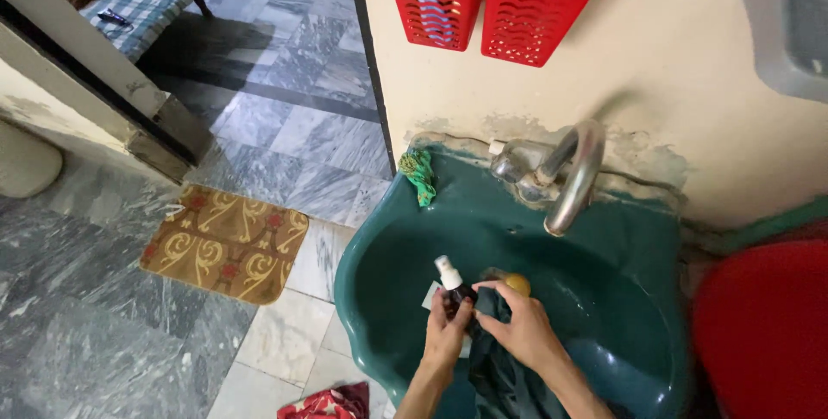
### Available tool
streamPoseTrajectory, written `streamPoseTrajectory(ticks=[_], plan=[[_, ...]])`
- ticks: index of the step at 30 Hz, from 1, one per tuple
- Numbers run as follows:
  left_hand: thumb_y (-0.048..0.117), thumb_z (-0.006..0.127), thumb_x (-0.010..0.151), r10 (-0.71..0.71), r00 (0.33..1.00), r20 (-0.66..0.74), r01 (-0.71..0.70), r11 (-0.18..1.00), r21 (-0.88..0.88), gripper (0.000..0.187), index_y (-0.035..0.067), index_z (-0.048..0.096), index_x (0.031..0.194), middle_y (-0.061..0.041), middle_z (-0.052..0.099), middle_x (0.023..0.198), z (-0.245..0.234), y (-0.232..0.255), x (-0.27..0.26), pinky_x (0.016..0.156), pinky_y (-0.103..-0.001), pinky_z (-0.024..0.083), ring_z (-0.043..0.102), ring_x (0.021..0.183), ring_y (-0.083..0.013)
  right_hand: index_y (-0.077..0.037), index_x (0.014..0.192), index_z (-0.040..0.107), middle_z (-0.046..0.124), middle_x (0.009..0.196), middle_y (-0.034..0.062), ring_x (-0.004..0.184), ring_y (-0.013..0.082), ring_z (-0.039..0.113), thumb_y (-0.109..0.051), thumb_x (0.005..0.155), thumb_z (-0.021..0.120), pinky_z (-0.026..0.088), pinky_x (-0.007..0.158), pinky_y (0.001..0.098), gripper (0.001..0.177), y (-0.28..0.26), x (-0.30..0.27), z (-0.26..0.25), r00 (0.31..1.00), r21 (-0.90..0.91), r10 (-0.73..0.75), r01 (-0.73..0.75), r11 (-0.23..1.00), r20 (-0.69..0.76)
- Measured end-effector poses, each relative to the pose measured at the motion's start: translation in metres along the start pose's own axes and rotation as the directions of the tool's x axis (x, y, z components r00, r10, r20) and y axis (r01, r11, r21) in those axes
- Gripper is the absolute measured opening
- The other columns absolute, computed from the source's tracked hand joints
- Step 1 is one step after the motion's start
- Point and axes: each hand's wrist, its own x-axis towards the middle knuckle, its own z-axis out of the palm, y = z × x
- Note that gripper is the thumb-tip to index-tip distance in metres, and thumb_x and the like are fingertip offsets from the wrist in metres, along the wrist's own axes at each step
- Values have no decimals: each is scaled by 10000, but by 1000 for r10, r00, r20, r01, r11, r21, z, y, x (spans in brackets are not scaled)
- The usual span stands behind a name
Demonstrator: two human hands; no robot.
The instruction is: The person wipes the surfaces of cosmetic tubes and a spray bottle with a cloth at a sink. They handle a tube of sunblock, a tube of foot cream, and a black spray bottle, wiping each one and then placing the tubes into a plastic wall-mounted shelf.
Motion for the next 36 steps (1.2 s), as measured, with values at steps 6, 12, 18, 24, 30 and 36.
streamPoseTrajectory(ticks=[6,12,18,24,30,36], plan=[[258,585,987,55,995,81,-36,974,-226,421,91,568,1373,1,663,1102,-8,20,-51,852,-258,477,603,974,-103,-30,1299,551,710,1147,80,1085,158,644,-212,907,715,501,957,329,463,62,-50,0,935,560,312,-168,811,-171],[251,587,969,159,968,193,-106,960,-260,436,83,530,1367,-51,642,1122,-6,30,-91,862,-250,489,616,975,-101,13,1311,610,610,992,10,933,89,547,-177,988,615,440,842,258,374,78,-87,-42,948,599,273,-123,791,-165],[243,534,1006,201,924,324,-117,959,-260,378,66,518,1338,-69,637,1181,21,44,-139,949,-275,447,589,1065,-129,-14,1446,652,485,966,47,883,146,466,-304,1081,518,384,820,280,485,-19,-101,-80,884,657,436,-230,718,-167],[241,524,1040,323,816,480,-345,937,-44,360,4,552,1310,-110,666,1235,39,89,-201,1043,-273,411,583,1155,-141,-9,1438,590,693,1285,169,1152,227,638,-574,1031,253,455,1041,364,773,-131,-146,-112,976,866,198,-25,499,-85],[238,577,1013,369,753,546,-529,832,168,357,10,572,1287,-111,708,1073,39,122,-236,938,-286,487,645,1031,-152,-36,1400,602,664,1401,88,1259,133,588,-320,1001,507,409,1056,301,499,-157,-170,-126,961,413,-74,184,892,-268],[227,632,964,443,765,467,-616,715,330,351,33,604,1255,-111,712,932,45,141,-262,797,-296,547,712,852,-171,-55,1099,765,781,1067,77,961,158,748,-94,864,749,559,848,259,239,-181,-184,-141,772,-23,-404,452,892,-491]])
